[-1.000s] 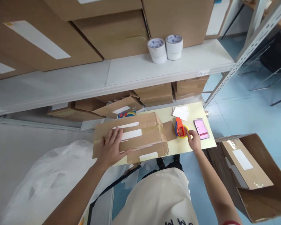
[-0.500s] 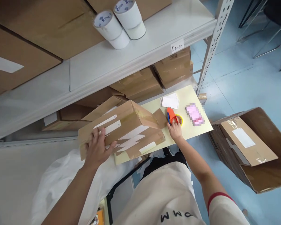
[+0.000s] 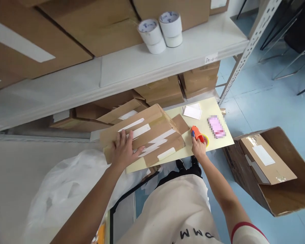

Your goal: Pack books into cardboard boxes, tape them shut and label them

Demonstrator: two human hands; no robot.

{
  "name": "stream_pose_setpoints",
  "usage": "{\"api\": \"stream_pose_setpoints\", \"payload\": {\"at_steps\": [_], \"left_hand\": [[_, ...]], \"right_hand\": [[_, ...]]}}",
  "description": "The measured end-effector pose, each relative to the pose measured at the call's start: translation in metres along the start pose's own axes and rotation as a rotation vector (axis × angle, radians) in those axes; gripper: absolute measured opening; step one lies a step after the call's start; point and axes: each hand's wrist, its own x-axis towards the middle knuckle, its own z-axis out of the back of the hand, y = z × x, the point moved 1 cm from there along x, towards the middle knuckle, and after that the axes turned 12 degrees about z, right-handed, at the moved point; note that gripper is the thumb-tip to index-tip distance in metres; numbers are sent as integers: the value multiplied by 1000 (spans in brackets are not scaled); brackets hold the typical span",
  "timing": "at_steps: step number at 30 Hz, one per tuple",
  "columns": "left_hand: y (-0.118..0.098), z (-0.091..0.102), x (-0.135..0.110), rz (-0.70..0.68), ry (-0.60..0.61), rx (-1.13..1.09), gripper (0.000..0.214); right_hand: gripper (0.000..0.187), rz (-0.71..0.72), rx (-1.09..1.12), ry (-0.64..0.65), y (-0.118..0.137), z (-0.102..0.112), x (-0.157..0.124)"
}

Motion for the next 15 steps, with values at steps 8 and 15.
{"api": "stream_pose_setpoints", "payload": {"at_steps": [8,15], "left_hand": [[23,-5,-20,-165,-65,-34,75],[42,-9,-27,-370,-87,-144,71]], "right_hand": [[24,138,653,-943,25,130,-20],[49,523,737,-482,151,206,0]]}}
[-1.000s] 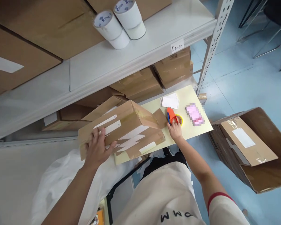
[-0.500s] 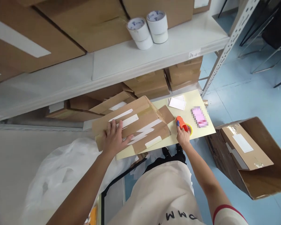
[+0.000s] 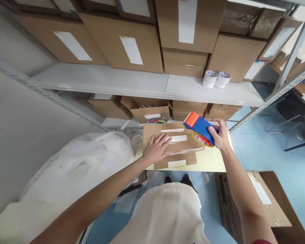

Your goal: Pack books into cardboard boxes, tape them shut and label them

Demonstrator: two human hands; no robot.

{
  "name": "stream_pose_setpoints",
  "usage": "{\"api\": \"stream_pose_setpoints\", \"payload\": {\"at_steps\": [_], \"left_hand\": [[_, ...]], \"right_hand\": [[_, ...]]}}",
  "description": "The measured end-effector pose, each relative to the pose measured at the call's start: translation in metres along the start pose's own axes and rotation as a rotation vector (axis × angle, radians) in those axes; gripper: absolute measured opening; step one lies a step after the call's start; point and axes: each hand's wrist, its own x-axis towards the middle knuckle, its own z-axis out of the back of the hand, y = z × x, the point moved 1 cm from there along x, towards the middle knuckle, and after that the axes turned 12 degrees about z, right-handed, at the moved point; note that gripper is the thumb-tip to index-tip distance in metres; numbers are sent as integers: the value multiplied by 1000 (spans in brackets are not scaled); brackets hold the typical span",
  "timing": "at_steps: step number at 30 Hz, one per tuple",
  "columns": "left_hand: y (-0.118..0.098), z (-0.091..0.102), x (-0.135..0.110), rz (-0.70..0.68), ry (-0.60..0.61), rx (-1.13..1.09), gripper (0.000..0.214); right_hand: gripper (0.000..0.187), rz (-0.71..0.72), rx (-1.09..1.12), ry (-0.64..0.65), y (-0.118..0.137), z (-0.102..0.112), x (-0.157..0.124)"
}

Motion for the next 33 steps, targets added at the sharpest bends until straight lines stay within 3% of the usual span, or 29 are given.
{"api": "stream_pose_setpoints", "payload": {"at_steps": [5,9,12,15,19,22,25,29,33], "left_hand": [[11,2,0,-122,-8,-68,70],[14,6,-4,-182,4,-175,74],[14,10,-5,-117,12,-391,81],[13,12,1,54,33,-775,74],[9,20,21,373,53,-1459,66],[4,32,37,585,202,-1787,60],[-1,46,48,700,336,-1857,53],[-2,59,56,672,218,-1816,35],[1,61,58,700,235,-1796,18]], "right_hand": [[51,-44,83,367,6,-47,37],[36,-75,112,448,-12,-80,53],[31,-104,82,460,-26,-96,61],[35,-141,82,478,-37,-99,66],[40,-144,66,504,-44,-94,73],[44,-110,37,509,-47,-92,77],[45,-52,12,529,-49,-92,80],[43,-36,33,557,-52,-91,80],[43,-34,39,552,-54,-89,79]]}}
